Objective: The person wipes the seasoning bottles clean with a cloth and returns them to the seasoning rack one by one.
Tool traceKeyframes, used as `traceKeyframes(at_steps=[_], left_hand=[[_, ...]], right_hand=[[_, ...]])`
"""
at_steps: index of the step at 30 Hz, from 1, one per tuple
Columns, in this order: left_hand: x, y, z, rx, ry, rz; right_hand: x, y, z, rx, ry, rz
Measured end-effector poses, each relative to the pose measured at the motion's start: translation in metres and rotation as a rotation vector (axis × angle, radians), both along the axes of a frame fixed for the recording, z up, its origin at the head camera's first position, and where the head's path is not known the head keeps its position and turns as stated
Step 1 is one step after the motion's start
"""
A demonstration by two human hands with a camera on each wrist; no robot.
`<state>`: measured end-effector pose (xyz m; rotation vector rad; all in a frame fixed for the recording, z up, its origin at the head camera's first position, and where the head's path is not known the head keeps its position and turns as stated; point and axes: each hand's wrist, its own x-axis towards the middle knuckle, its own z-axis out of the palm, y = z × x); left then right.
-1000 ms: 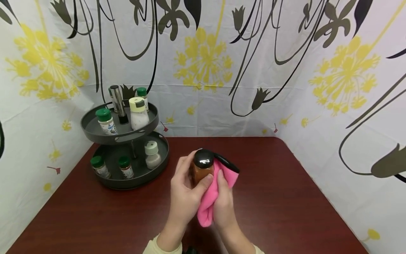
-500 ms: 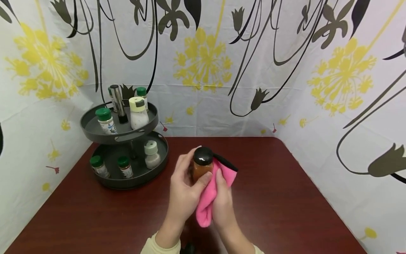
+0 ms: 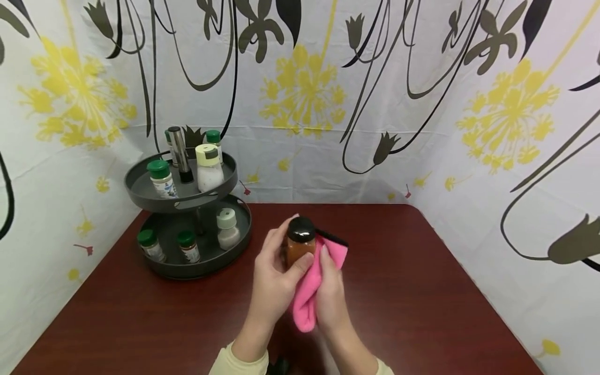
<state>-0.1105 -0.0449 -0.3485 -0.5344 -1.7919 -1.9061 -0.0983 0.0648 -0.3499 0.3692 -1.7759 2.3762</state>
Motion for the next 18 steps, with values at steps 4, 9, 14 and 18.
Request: traceKeyframes(at_steps=[4, 9, 14, 18], left_hand=[[0.003, 0.002, -0.002, -0.068, -0.053, -0.031], [0.008, 0.003, 0.004, 0.071, -0.041, -0.011], [0.010, 0.008, 0.005, 0.144, -0.037, -0.001], [0.013, 0.010, -0.002, 0.069, -0.039, 0.060]], right_hand=[[0.002, 0.004, 0.011, 0.033, 0.122, -0.102], [0.003, -0.003, 0.003, -0.174, -0.039, 0.075], [-0.002, -0.002, 0.002, -0.495, -0.267, 0.273], [-0.004, 0.005, 0.004, -0.627, -0.379, 0.282]])
